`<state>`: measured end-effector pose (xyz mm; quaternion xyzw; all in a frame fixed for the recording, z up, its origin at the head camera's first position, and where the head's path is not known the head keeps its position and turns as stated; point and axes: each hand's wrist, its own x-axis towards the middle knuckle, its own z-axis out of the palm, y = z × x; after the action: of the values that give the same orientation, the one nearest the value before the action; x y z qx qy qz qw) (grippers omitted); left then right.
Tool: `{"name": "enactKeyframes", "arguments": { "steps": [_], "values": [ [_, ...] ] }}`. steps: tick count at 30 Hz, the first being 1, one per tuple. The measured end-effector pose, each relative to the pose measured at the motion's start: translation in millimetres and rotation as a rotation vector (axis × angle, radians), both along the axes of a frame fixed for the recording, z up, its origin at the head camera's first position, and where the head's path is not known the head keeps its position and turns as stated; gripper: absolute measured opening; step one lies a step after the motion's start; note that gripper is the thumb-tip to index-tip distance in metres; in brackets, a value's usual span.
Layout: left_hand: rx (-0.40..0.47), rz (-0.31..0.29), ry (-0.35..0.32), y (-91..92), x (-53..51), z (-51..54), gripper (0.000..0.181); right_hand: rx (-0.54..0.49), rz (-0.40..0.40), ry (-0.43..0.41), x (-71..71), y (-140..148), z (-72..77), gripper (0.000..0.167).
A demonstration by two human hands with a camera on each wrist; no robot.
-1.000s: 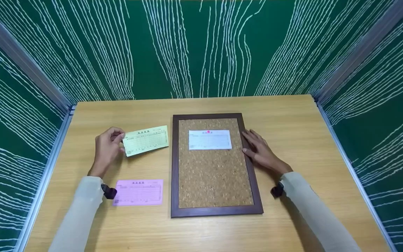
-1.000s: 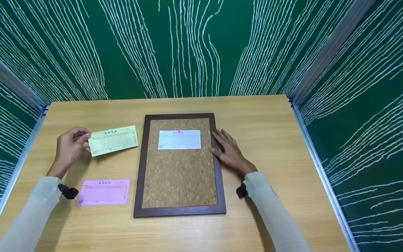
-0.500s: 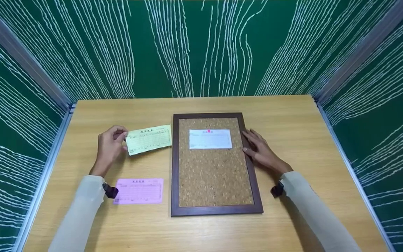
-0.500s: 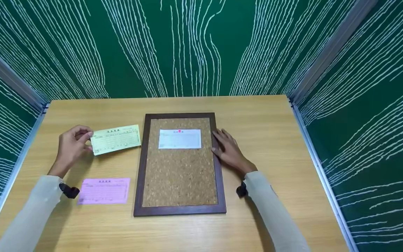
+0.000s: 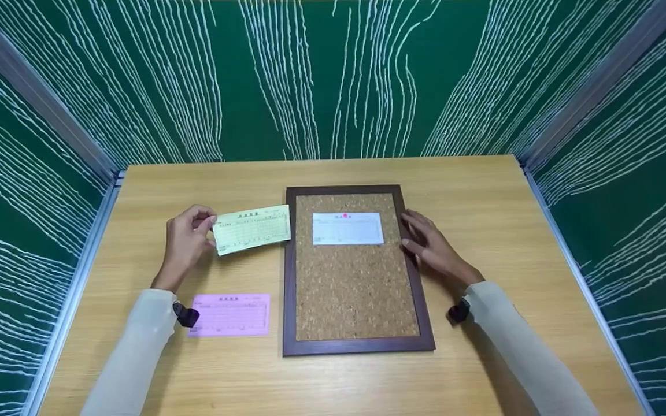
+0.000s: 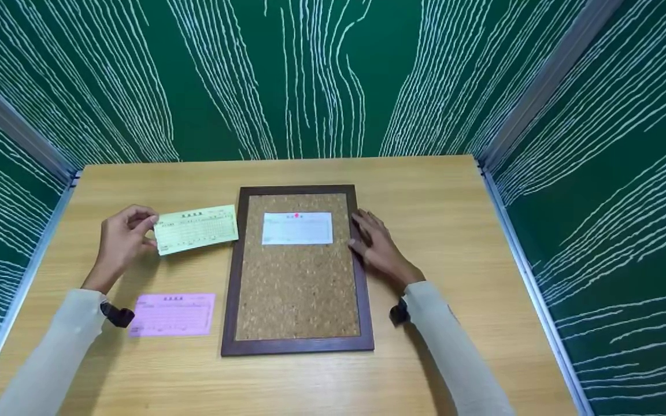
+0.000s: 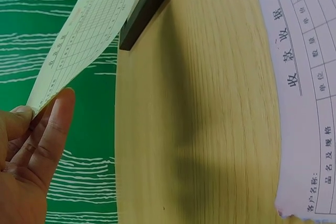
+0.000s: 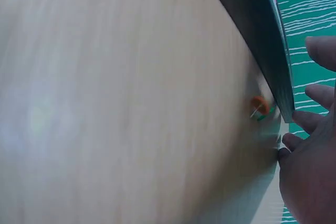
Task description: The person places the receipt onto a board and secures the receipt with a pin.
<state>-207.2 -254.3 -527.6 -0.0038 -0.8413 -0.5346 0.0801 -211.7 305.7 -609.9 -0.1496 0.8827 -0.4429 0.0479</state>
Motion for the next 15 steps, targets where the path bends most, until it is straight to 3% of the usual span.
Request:
{"name": "enactKeyframes", "arguments": {
  "steps": [8,15],
  "values": [
    [0.003,-0.011,-0.009,7.9,0.8,3.8,0.009,-0.112,-0.034,0.028,7.7,-7.7,6.6,0.056],
    [0.012,-0.016,0.001,13.0,2.6,4.6,0.008,-0.167,-0.007,0.086,11.9,-21.2,10.3,0.053]
  ]
}}
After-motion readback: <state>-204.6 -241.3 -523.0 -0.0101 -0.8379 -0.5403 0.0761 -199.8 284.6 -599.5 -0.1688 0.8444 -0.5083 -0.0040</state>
